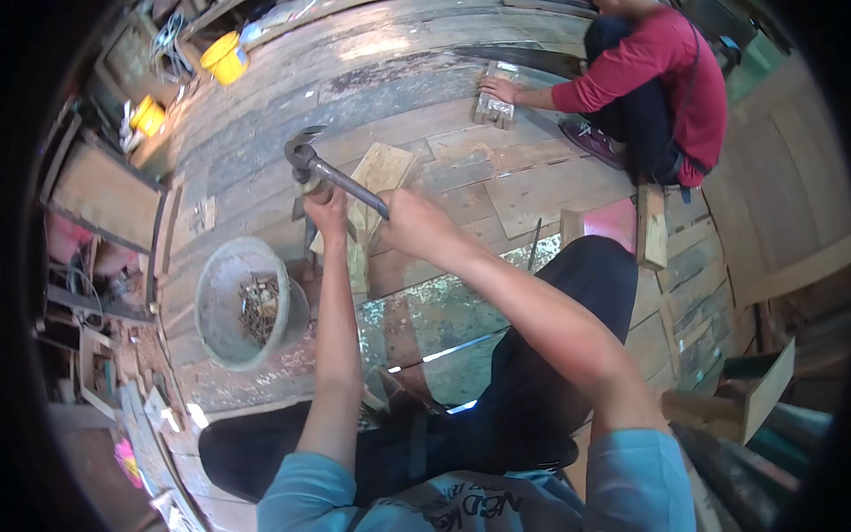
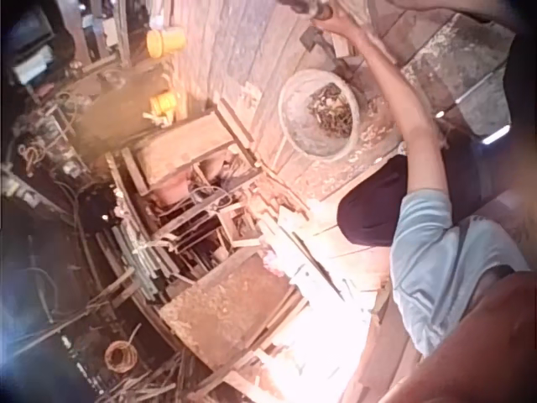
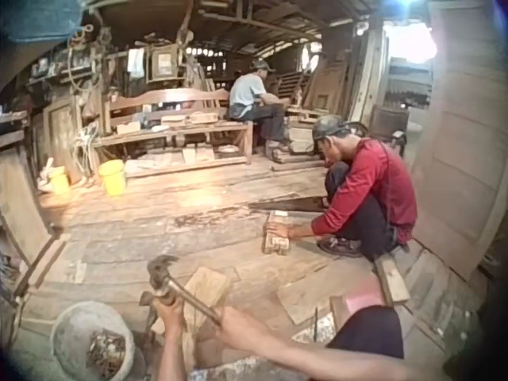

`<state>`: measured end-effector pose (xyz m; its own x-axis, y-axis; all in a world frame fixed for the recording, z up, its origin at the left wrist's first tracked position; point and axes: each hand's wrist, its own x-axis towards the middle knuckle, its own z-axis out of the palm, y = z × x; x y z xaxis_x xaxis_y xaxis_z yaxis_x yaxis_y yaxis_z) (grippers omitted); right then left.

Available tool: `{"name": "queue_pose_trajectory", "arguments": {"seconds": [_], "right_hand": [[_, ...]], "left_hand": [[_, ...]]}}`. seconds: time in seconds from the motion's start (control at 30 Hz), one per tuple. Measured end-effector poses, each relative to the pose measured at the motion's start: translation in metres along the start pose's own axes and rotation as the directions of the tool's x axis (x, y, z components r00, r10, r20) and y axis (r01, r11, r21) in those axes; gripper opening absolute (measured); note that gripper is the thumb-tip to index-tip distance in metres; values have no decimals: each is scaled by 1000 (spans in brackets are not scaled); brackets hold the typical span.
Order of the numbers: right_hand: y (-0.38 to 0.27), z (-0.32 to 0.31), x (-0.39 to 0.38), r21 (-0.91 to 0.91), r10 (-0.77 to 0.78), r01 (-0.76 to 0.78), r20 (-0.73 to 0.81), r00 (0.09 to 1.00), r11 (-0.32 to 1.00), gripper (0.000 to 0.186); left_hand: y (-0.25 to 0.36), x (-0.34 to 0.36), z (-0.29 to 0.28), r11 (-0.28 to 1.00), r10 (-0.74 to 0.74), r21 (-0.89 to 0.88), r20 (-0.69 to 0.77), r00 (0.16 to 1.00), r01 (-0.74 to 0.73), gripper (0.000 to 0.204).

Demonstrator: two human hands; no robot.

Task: Using a hammer and chisel to carve out a mortise or groove in a piece of wood.

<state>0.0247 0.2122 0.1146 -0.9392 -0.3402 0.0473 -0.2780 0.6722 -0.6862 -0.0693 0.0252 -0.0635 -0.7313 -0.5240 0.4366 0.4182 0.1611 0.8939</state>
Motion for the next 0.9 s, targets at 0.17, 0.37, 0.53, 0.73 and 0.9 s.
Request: {"name": "queue_pose_trajectory", "arguments": {"seconds": [0.17,0.37,0.53,0.73,0.9], "right_hand": [[4,-9,-2,136,-13,11,10,1000,991,13],[-37,-56,-8,179,-69,100,-171,983,979,12],[-41,-56,-8,194,-128,163,-179,976,967,13],[-9,-10,-9,443,35,-62,68,997,895,5],[4,16,-12,675,351,-524,390,851,520,5]], "left_hand": [[7,2,-2,989,-108,-95,19,994,109,14],[8,4,-2,996,12,-83,-15,1000,-13,12],[7,4,-8,987,-81,-142,-1,997,80,12],[24,-5,-6,985,-52,-168,-27,998,47,12],[38,-6,-14,942,-106,-334,-186,977,39,15]]}}
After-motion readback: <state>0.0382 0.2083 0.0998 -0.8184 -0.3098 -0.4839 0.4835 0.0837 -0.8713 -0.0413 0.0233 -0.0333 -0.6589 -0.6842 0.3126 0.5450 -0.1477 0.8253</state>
